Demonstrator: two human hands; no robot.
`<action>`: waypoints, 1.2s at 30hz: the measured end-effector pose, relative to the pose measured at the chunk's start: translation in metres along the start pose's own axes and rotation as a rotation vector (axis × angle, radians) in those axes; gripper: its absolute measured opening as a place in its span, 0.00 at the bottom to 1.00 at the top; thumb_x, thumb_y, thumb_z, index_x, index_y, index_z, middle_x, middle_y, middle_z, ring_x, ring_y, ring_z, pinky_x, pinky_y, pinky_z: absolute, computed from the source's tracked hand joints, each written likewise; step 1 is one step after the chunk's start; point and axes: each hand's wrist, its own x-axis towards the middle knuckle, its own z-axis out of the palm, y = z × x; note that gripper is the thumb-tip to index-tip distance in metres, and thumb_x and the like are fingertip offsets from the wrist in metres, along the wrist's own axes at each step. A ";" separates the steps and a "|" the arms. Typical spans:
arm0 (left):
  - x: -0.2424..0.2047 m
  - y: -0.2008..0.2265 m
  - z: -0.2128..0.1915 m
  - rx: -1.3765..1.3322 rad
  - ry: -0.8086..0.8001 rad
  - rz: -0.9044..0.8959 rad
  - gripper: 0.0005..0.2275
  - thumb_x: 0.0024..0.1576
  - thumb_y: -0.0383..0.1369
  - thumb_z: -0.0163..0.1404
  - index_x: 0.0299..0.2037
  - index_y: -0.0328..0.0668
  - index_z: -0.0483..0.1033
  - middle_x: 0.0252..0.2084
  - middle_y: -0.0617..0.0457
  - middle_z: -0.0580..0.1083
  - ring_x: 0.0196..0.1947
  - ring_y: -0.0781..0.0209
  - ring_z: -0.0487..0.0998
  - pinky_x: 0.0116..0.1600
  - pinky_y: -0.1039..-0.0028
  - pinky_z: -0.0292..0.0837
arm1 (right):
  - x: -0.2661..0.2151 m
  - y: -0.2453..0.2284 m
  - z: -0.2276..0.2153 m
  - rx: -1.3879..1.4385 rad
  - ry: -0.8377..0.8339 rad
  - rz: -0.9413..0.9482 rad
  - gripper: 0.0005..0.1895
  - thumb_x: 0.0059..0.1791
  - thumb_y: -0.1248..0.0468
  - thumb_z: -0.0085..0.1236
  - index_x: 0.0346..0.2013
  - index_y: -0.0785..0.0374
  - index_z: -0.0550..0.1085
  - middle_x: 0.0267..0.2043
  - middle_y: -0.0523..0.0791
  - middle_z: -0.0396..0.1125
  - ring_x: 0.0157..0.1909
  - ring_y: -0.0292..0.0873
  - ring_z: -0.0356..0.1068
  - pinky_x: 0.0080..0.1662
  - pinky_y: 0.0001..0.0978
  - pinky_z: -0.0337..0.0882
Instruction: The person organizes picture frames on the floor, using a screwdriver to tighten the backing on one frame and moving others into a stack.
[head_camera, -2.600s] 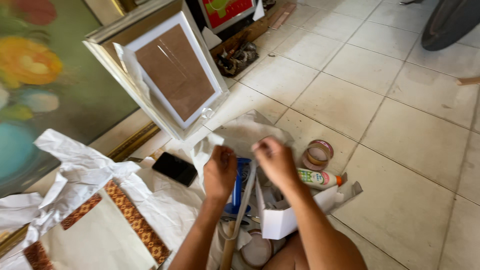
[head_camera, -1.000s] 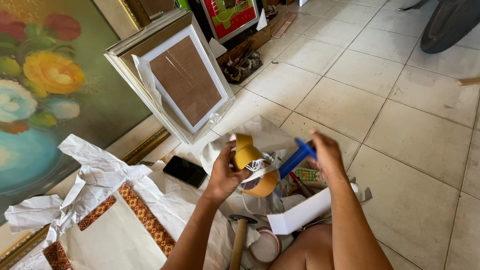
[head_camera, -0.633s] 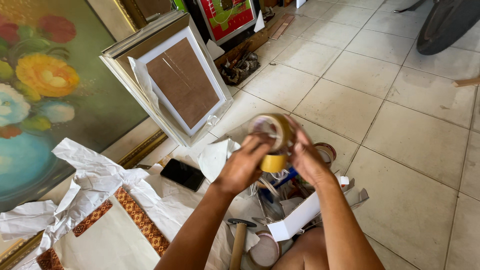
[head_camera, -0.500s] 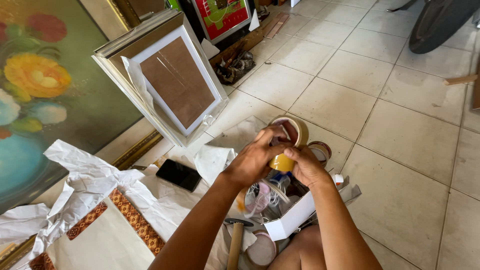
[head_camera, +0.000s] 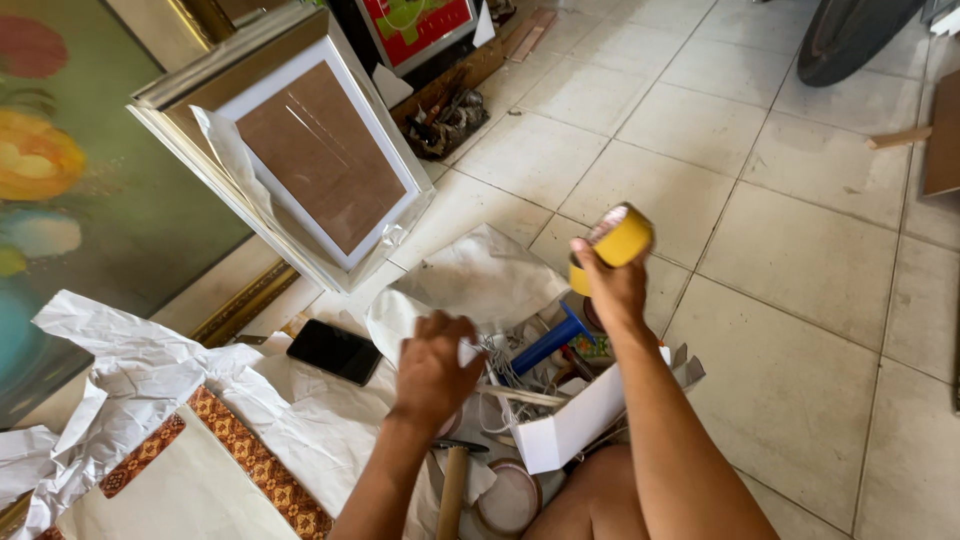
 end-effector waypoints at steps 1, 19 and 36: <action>-0.004 -0.019 0.017 -0.002 -0.005 -0.007 0.09 0.59 0.47 0.65 0.43 0.64 0.79 0.48 0.64 0.73 0.58 0.56 0.76 0.58 0.56 0.80 | -0.007 -0.014 -0.002 -0.004 -0.007 0.004 0.49 0.50 0.36 0.74 0.72 0.67 0.69 0.64 0.62 0.75 0.69 0.66 0.73 0.68 0.67 0.71; -0.062 -0.075 -0.007 -0.744 -0.057 -0.838 0.16 0.59 0.31 0.49 0.58 0.51 0.73 0.42 0.43 0.86 0.24 0.51 0.86 0.26 0.65 0.80 | -0.005 -0.012 -0.010 -0.788 -0.351 0.173 0.40 0.50 0.23 0.46 0.73 0.29 0.72 0.75 0.40 0.62 0.79 0.59 0.59 0.69 0.71 0.45; 0.065 0.004 0.039 -1.457 0.350 -0.460 0.09 0.69 0.35 0.50 0.56 0.46 0.67 0.55 0.43 0.86 0.62 0.45 0.83 0.61 0.56 0.77 | 0.002 -0.009 -0.028 0.008 -0.333 -0.352 0.43 0.39 0.56 0.88 0.66 0.57 0.79 0.64 0.56 0.71 0.66 0.60 0.73 0.63 0.52 0.75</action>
